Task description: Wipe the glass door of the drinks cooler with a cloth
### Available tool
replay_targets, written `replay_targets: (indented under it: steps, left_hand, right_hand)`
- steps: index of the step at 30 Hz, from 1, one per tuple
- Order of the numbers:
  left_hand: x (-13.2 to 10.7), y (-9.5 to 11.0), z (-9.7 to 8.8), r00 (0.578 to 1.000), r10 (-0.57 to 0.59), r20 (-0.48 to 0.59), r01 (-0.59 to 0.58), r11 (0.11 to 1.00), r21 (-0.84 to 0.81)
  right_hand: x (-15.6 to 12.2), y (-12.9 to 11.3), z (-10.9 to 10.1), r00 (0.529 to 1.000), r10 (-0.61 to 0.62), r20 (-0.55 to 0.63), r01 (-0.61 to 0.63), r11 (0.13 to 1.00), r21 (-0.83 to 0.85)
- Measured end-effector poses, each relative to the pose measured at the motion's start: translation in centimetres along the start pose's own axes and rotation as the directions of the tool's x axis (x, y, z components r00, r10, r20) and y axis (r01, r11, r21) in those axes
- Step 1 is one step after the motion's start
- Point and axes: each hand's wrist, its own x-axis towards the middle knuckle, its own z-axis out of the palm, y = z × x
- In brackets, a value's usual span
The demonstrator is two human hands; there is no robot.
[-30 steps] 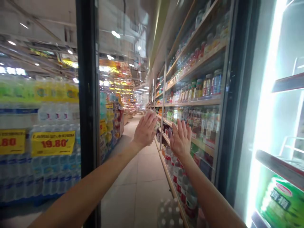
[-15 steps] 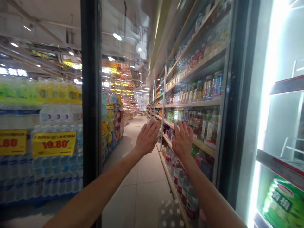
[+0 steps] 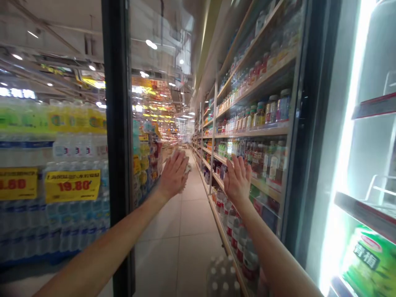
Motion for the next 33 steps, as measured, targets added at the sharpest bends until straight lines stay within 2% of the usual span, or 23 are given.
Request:
replay_targets:
  steps: [1,3,5,7,8,9,11,13,14,16,19,21,22,23,25,26,28,29,30,33]
  left_hand:
    - [-0.8,0.1,-0.2,1.000,0.019,0.016,-0.019,1.000,-0.002]
    - [-3.1,0.8,-0.4,0.981,0.186,0.062,-0.185,0.982,-0.035]
    - [-5.1,1.3,-0.6,0.916,0.389,0.100,-0.381,0.920,-0.090]
    - [-5.9,0.6,-0.9,0.869,0.482,0.112,-0.469,0.875,-0.122]
    - [-5.7,-0.2,-1.2,0.879,0.464,0.112,-0.452,0.885,-0.114]
    - [-5.3,-1.2,-1.4,0.911,0.398,0.106,-0.390,0.917,-0.086]
    - [-4.4,-3.1,-1.8,0.981,0.184,0.066,-0.184,0.983,-0.007]
    - [-4.1,-4.1,-2.0,0.999,0.037,0.037,-0.038,0.999,0.039]
    - [-4.4,-4.0,-2.0,0.999,0.028,0.039,-0.030,0.999,0.040]
    - [-5.8,-3.0,-1.8,0.988,0.137,0.075,-0.138,0.990,0.007]
    - [-8.2,-1.4,-1.7,0.919,0.370,0.136,-0.364,0.929,-0.067]
    - [-8.5,-1.6,-1.8,0.883,0.447,0.147,-0.436,0.894,-0.100]
    - [-8.2,-2.1,-1.9,0.888,0.436,0.144,-0.425,0.900,-0.100]
    - [-7.5,-2.8,-2.0,0.914,0.384,0.133,-0.375,0.923,-0.086]
    - [-5.9,-4.3,-2.2,0.981,0.175,0.083,-0.173,0.985,-0.025]
    - [-5.2,-4.8,-2.2,0.998,0.052,0.046,-0.053,0.999,0.006]
    - [-4.6,-5.2,-2.3,0.993,-0.116,-0.024,0.117,0.992,0.044]
    - [-4.7,-5.1,-2.3,0.990,-0.134,-0.040,0.136,0.990,0.048]
    - [-5.2,-4.7,-2.3,0.994,-0.104,-0.032,0.106,0.993,0.043]
    - [-7.3,-3.6,-2.4,0.988,0.138,0.068,-0.138,0.990,-0.008]
  right_hand:
    - [0.0,-0.1,0.0,1.000,0.002,-0.005,-0.002,1.000,-0.001]
    - [0.0,-0.2,0.0,1.000,0.001,-0.012,-0.001,1.000,-0.009]
    - [0.0,-0.2,0.0,1.000,-0.005,-0.018,0.004,1.000,-0.019]
    - [0.0,0.0,-0.1,1.000,-0.009,-0.015,0.008,1.000,-0.022]
    - [0.0,0.0,-0.1,1.000,-0.010,-0.016,0.009,1.000,-0.022]
    - [0.1,0.0,-0.2,1.000,-0.009,-0.019,0.009,1.000,-0.020]
    - [0.3,-0.2,-0.3,1.000,-0.007,-0.018,0.007,1.000,-0.007]
    - [0.6,-1.1,-0.3,1.000,-0.027,-0.013,0.027,0.999,0.020]
    - [0.8,-1.8,-0.3,0.999,-0.048,-0.005,0.049,0.998,0.036]
    - [0.9,-3.4,-0.1,0.993,-0.117,0.019,0.115,0.990,0.076]
    - [0.5,-5.8,0.4,0.981,-0.188,0.052,0.181,0.977,0.116]
    - [0.2,-6.6,0.6,0.980,-0.191,0.061,0.182,0.975,0.125]
    - [0.0,-6.8,0.7,0.981,-0.186,0.062,0.177,0.976,0.126]
    - [-0.1,-6.8,0.7,0.981,-0.184,0.061,0.176,0.976,0.128]
    - [-0.2,-6.7,0.8,0.981,-0.187,0.055,0.179,0.975,0.134]
    - [-0.2,-6.6,0.8,0.981,-0.186,0.051,0.177,0.975,0.135]
    - [-0.2,-6.5,0.7,0.982,-0.182,0.038,0.176,0.975,0.137]
    - [-0.2,-6.4,0.7,0.983,-0.181,0.038,0.175,0.975,0.139]
    - [-0.2,-6.5,0.7,0.983,-0.180,0.041,0.173,0.975,0.140]
    - [-0.3,-6.6,0.8,0.983,-0.175,0.055,0.165,0.975,0.148]
